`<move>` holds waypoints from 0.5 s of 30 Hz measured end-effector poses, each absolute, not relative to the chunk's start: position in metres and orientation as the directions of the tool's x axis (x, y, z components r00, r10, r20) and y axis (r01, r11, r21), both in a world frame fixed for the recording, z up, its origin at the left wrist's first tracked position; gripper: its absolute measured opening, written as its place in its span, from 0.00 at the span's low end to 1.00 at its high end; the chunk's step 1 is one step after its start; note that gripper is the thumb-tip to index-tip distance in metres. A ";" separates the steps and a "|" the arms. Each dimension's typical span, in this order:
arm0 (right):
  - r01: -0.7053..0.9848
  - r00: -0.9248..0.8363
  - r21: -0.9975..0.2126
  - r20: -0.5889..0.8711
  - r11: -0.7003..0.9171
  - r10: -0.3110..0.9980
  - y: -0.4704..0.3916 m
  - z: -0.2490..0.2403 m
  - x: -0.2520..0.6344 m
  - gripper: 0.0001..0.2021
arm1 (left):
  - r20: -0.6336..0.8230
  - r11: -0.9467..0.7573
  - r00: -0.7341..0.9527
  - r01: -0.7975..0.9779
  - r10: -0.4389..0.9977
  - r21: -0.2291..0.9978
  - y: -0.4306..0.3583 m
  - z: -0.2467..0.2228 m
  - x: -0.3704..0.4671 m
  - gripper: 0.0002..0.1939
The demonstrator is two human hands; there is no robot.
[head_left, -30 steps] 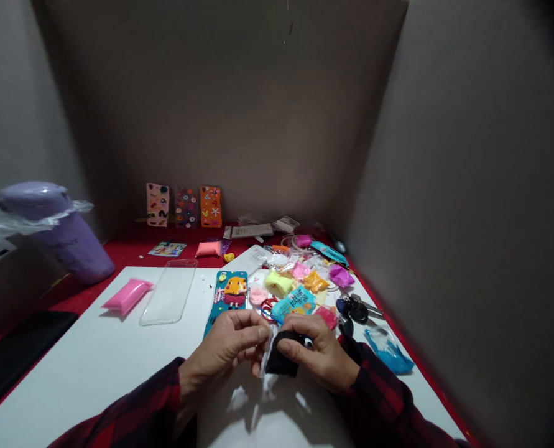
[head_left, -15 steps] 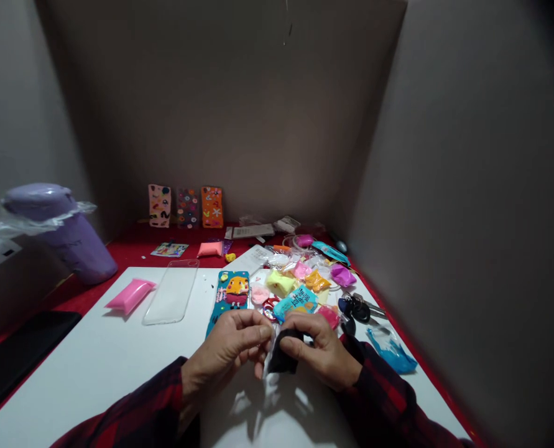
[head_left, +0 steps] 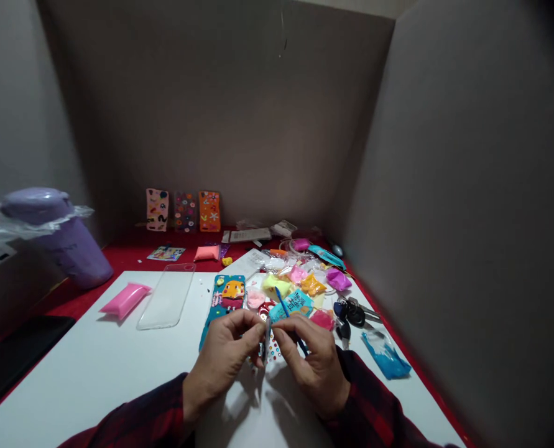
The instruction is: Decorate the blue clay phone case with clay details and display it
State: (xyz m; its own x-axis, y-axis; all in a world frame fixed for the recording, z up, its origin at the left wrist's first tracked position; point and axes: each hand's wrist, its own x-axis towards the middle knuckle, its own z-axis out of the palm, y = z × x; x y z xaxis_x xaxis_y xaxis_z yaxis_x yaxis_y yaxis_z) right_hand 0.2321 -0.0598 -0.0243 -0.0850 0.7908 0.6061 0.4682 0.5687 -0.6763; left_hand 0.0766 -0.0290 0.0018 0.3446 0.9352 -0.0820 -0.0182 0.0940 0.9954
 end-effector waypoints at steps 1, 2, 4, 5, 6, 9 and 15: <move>0.457 -0.074 -0.695 0.593 0.556 0.802 -0.060 -0.024 0.232 0.07 | -0.070 0.080 0.343 -0.013 0.937 0.997 -0.030 0.001 0.078 0.14; 0.451 -0.064 -0.708 0.581 0.543 0.811 -0.061 -0.025 0.231 0.07 | -0.055 0.061 0.342 -0.007 0.938 0.998 -0.031 0.000 0.079 0.13; 0.457 -0.046 -0.722 0.565 0.520 0.824 -0.062 -0.025 0.231 0.07 | -0.025 0.020 0.344 0.018 0.939 1.000 -0.031 -0.004 0.080 0.12; 0.464 -0.042 -0.724 0.558 0.511 0.828 -0.062 -0.026 0.231 0.07 | -0.011 -0.002 0.344 0.036 0.939 0.999 -0.032 -0.005 0.081 0.12; 0.472 -0.041 -0.724 0.553 0.504 0.832 -0.062 -0.026 0.230 0.07 | 0.003 -0.023 0.344 0.055 0.939 0.998 -0.032 -0.007 0.082 0.11; 0.493 -0.032 -0.718 0.549 0.491 0.835 -0.062 -0.027 0.230 0.07 | 0.062 -0.111 0.342 0.126 0.938 0.986 -0.033 -0.009 0.084 0.10; 0.505 -0.010 -0.723 0.540 0.471 0.841 -0.061 -0.030 0.231 0.08 | 0.128 -0.213 0.343 0.222 0.930 0.951 -0.035 -0.008 0.086 0.10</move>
State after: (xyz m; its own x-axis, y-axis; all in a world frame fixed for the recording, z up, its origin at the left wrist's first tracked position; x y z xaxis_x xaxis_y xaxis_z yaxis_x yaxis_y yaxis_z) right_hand 0.2307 -0.0614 -0.0301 -0.0098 0.8414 0.5404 0.5052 0.4705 -0.7234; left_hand 0.0859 -0.0351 -0.0081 0.3433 0.9304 0.1283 0.2222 -0.2132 0.9514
